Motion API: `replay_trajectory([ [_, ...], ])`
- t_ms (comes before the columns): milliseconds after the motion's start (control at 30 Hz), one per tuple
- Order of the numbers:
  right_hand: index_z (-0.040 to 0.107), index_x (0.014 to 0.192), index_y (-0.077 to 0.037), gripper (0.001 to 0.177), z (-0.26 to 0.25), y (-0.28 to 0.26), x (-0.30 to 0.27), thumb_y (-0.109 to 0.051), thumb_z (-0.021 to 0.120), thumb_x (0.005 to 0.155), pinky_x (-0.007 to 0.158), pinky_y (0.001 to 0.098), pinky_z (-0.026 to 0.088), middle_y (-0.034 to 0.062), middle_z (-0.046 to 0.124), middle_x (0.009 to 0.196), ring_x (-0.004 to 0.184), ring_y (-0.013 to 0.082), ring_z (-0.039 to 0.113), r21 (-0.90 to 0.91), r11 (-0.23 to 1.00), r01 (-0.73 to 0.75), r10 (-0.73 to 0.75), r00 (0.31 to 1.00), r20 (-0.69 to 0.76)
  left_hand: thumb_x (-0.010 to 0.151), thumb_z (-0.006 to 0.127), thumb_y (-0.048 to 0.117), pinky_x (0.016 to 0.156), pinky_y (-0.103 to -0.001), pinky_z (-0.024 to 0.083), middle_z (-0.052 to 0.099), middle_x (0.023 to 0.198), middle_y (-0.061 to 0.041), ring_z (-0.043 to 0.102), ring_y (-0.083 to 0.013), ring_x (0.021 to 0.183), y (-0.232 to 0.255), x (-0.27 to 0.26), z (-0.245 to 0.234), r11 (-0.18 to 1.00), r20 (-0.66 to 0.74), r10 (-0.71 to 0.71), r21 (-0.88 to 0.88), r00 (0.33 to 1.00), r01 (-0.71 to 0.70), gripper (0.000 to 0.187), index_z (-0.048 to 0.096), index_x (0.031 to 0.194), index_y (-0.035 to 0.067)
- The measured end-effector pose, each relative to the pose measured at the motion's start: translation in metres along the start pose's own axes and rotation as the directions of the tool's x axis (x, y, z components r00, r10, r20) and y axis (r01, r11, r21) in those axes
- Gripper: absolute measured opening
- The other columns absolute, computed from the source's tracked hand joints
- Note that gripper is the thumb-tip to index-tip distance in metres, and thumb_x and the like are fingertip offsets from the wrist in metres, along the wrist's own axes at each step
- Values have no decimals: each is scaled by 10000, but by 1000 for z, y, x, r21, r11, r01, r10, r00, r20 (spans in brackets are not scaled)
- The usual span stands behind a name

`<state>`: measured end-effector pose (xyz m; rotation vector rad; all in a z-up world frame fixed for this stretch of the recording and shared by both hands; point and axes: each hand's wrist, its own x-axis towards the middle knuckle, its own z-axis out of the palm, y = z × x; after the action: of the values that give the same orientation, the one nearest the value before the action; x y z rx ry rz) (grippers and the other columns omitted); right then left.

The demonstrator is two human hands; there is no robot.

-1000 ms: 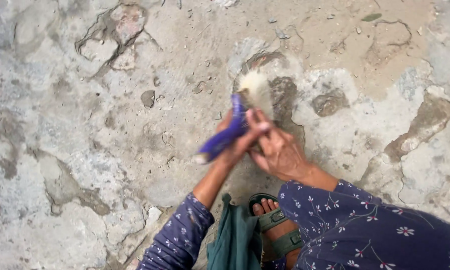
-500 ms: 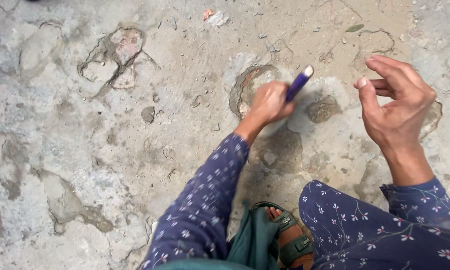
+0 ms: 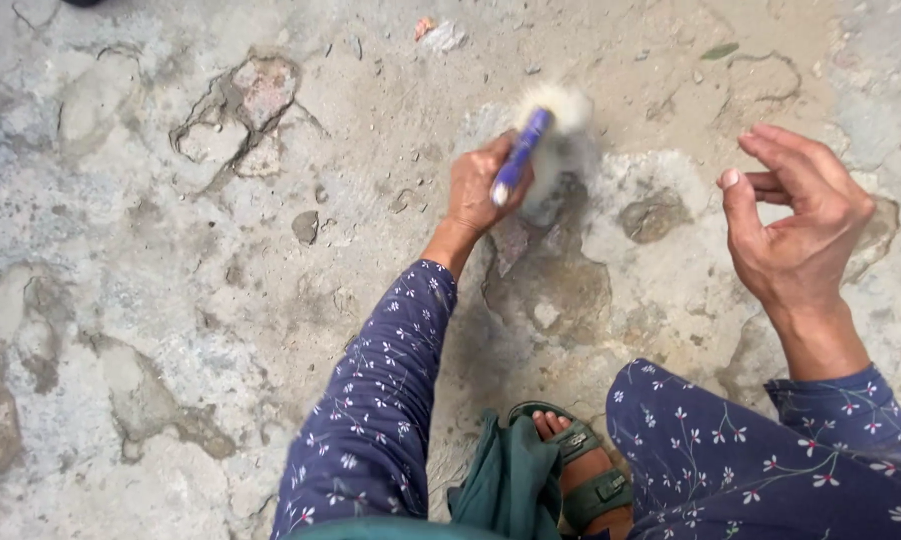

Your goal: The person is using a brush to clean or apply white powder/wash to a damaged concrete floor.

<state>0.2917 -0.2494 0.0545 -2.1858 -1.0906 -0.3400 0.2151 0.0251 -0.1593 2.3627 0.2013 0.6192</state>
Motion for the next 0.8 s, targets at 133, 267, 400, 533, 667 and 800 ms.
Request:
replay_trajectory([
  [133,687,1199,142,196,0,6,-1,84,705,1012,737,336,642,298,682,1213,925,325,753,-6,999,54,-54,998,-28,909,787,236,559,-324,609,725,809,-63,714,-184,644,51,8,17,998,-221,-55,19,974,60,276,660,1105,89],
  [267,684,1250,115,196,5,8,-1,67,672,1061,778,322,643,279,682,1258,982,309,751,90,996,-19,22,999,-25,723,771,122,593,-287,620,759,956,-105,738,-163,687,57,-22,43,964,273,259,-14,927,-265,607,693,1325,89],
  [400,695,1198,135,192,-2,6,1,83,710,1014,732,333,644,292,690,1199,919,326,756,-43,998,47,-47,999,-12,964,663,293,643,-341,615,774,907,-87,767,-196,771,28,13,-22,935,264,-344,8,901,354,243,739,1036,73],
  [533,682,1218,135,198,4,-1,3,90,673,1026,741,328,638,294,679,1223,940,322,748,52,999,10,-9,1000,-23,957,744,206,491,-287,592,752,843,-129,728,-187,681,19,38,-20,986,-172,-59,141,983,84,307,700,1203,28],
  [667,685,1188,128,180,13,-13,15,84,675,1013,735,334,634,272,692,1197,935,313,755,98,995,-13,15,1000,-15,742,784,221,523,-310,587,749,763,-86,705,-182,591,88,2,-3,992,317,93,52,944,-115,420,728,1137,90],
  [800,704,1153,136,207,8,-7,7,98,715,950,721,348,644,287,692,1163,871,329,753,-63,992,105,-104,994,26,883,737,264,550,-310,586,759,779,-61,698,-150,606,8,-8,-29,988,377,-64,156,924,5,155,743,975,139],
])
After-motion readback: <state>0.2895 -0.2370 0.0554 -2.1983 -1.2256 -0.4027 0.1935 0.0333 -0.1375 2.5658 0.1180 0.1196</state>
